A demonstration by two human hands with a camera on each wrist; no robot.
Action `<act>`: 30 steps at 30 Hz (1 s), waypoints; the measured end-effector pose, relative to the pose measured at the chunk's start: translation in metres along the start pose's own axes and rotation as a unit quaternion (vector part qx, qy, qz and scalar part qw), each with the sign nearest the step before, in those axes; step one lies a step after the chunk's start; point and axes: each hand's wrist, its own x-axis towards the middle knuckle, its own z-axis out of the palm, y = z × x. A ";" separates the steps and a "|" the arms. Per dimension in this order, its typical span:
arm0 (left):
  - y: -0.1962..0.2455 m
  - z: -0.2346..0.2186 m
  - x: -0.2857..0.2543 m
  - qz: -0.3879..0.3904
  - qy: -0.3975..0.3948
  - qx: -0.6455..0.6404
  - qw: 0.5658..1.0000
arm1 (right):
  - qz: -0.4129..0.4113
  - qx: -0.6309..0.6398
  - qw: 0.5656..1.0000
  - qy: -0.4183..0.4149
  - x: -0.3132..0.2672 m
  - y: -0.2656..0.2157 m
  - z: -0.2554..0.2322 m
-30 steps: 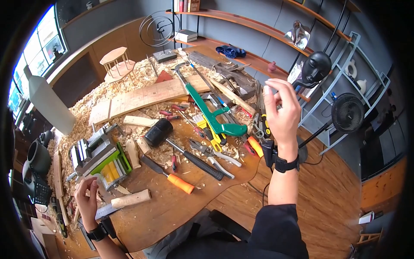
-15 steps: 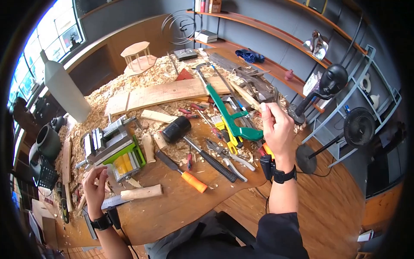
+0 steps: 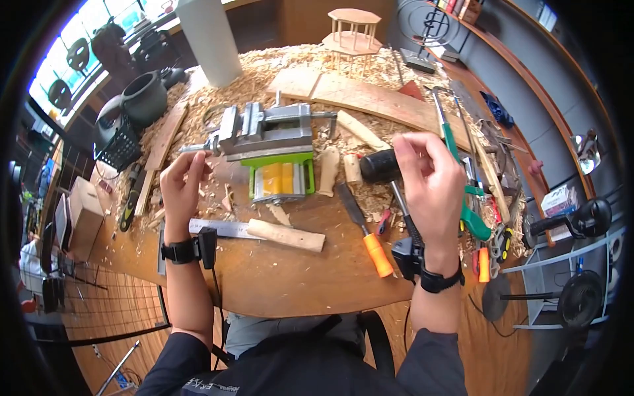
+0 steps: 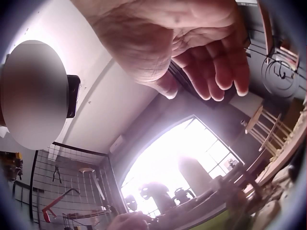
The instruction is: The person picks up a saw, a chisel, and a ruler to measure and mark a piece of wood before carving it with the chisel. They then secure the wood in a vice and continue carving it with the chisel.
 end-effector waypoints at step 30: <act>-0.027 -0.017 0.006 -0.049 0.051 -0.042 0.997 | -0.066 -0.184 0.892 -0.407 -0.089 -0.009 0.064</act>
